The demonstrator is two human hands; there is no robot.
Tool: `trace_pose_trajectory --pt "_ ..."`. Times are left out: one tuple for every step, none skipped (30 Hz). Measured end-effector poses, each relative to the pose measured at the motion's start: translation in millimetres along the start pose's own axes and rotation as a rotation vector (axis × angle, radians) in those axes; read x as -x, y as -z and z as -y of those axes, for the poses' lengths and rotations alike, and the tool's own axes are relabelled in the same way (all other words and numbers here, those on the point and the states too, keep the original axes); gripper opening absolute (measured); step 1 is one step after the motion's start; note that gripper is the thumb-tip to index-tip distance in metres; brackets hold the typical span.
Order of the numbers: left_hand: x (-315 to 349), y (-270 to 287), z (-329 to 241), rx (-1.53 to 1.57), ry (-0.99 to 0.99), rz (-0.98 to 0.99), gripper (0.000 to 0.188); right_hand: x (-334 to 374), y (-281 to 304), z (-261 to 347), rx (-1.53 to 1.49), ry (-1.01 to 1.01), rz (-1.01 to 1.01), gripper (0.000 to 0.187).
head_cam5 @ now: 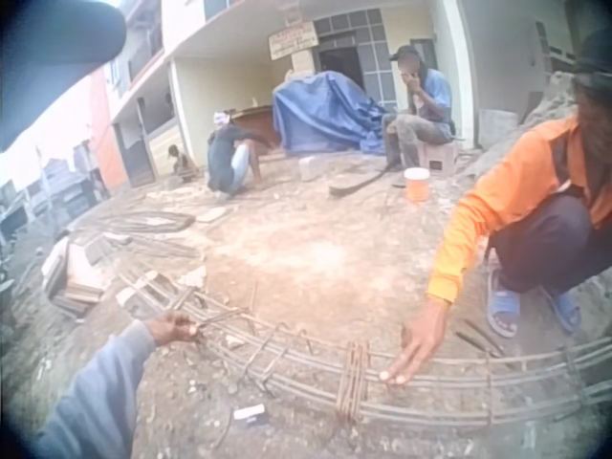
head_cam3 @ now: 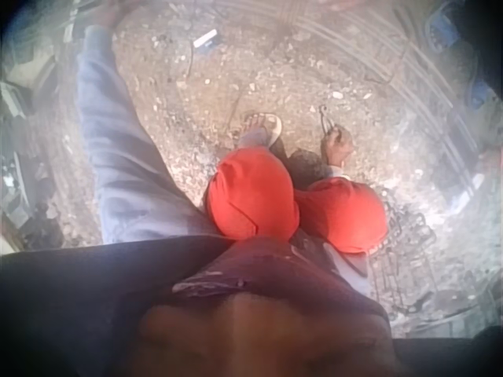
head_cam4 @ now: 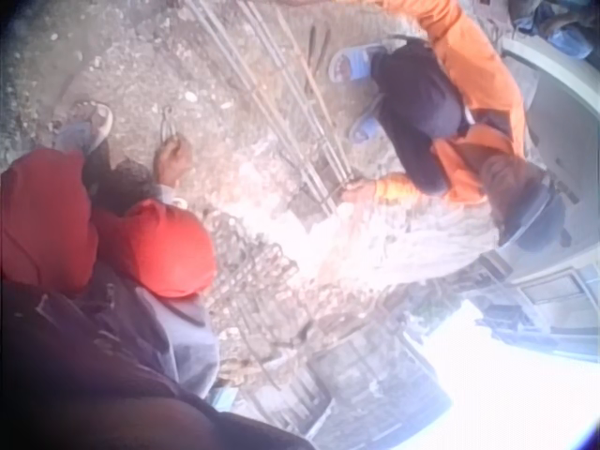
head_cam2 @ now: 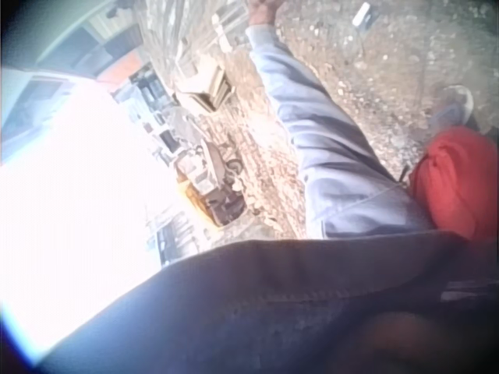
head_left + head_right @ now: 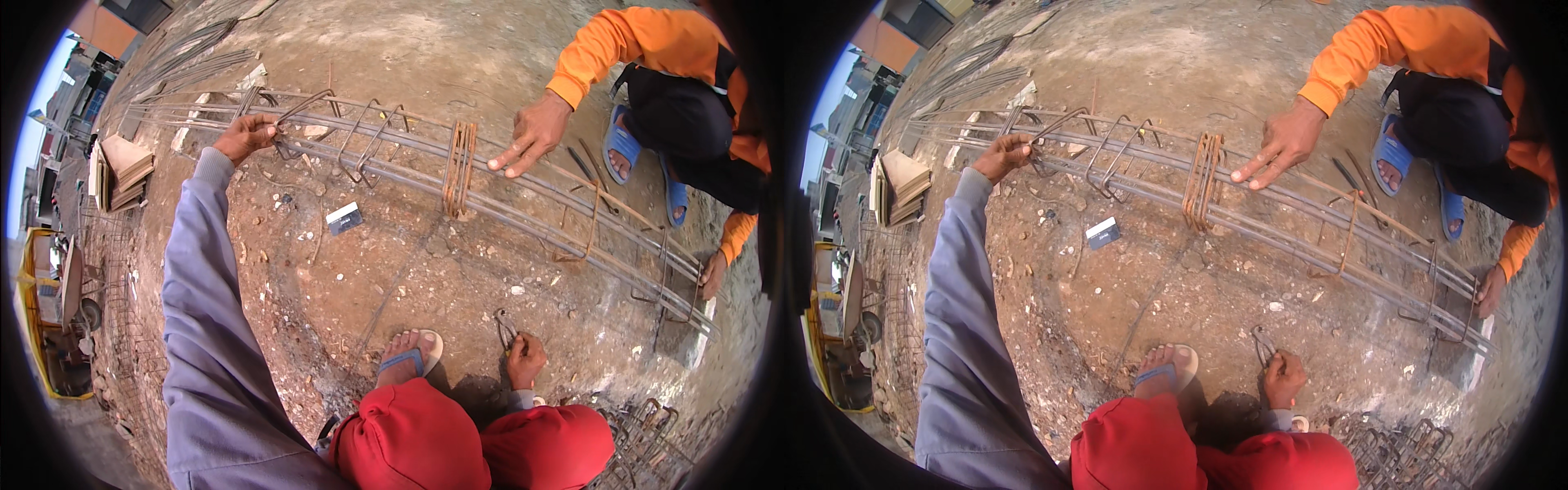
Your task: The person assembles a rebar cage by tying steel bars together with wire using pliers. They work alongside another person, repeatedly wrapping and twisting wire to secure the rebar grid.
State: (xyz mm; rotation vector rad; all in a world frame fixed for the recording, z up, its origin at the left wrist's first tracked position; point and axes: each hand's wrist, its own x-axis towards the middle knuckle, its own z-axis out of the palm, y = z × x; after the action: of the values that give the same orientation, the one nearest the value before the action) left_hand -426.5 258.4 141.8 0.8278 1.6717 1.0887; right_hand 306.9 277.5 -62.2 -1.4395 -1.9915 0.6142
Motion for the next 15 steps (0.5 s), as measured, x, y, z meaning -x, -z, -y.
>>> trace_pose_trajectory --pt "0 -7 -6 -0.001 -0.027 0.041 0.032 -1 0 -2 0.012 0.009 -0.001 0.008" --pt "-3 -14 -12 -0.050 -0.009 0.065 0.031 -1 0 -4 0.025 0.018 -0.001 0.008" --pt "-2 -21 -19 -0.102 0.012 0.082 0.030 -1 0 -4 0.025 0.020 0.002 0.008" --pt "-2 -26 -23 -0.154 0.033 0.099 0.029 -1 0 -4 0.027 0.021 0.004 0.008" --pt "-8 -28 -24 -0.285 0.045 0.097 0.028 -1 1 -3 0.028 0.023 0.007 0.008" --pt "-9 -31 -28 -0.367 0.017 0.032 0.029 -2 0 -2 0.027 0.012 0.010 0.008" --pt "-10 -35 -32 -0.449 -0.011 -0.034 0.029 -1 1 0 0.027 0.002 0.012 0.008" --pt "-11 -39 -36 -0.531 -0.039 -0.099 0.029 -1 1 1 0.026 -0.009 0.014 0.008" --pt "-14 -41 -37 -0.431 -0.162 -0.122 0.035 -1 0 -2 0.029 0.007 0.008 0.008" --pt "-13 -41 -36 -0.519 -0.153 -0.130 0.038 -1 -2 -4 0.032 0.023 0.002 0.008" --pt "-10 -42 -35 -0.607 -0.145 -0.138 0.041 0 -2 -7 0.035 0.039 -0.005 0.008" --pt "-7 -53 -40 -0.694 -0.137 -0.142 0.044 -1 -2 -6 0.040 0.024 -0.005 0.008" --pt "-5 -63 -42 -0.741 -0.149 -0.148 0.044 -1 0 -4 0.045 0.009 -0.003 0.008" --pt "-6 -73 -47 -0.820 -0.146 -0.206 0.045 0 1 -2 0.050 -0.007 -0.001 0.008" --pt "-3 -78 -53 -0.903 -0.139 -0.274 0.045 0 0 -2 0.044 -0.008 0.004 0.008"
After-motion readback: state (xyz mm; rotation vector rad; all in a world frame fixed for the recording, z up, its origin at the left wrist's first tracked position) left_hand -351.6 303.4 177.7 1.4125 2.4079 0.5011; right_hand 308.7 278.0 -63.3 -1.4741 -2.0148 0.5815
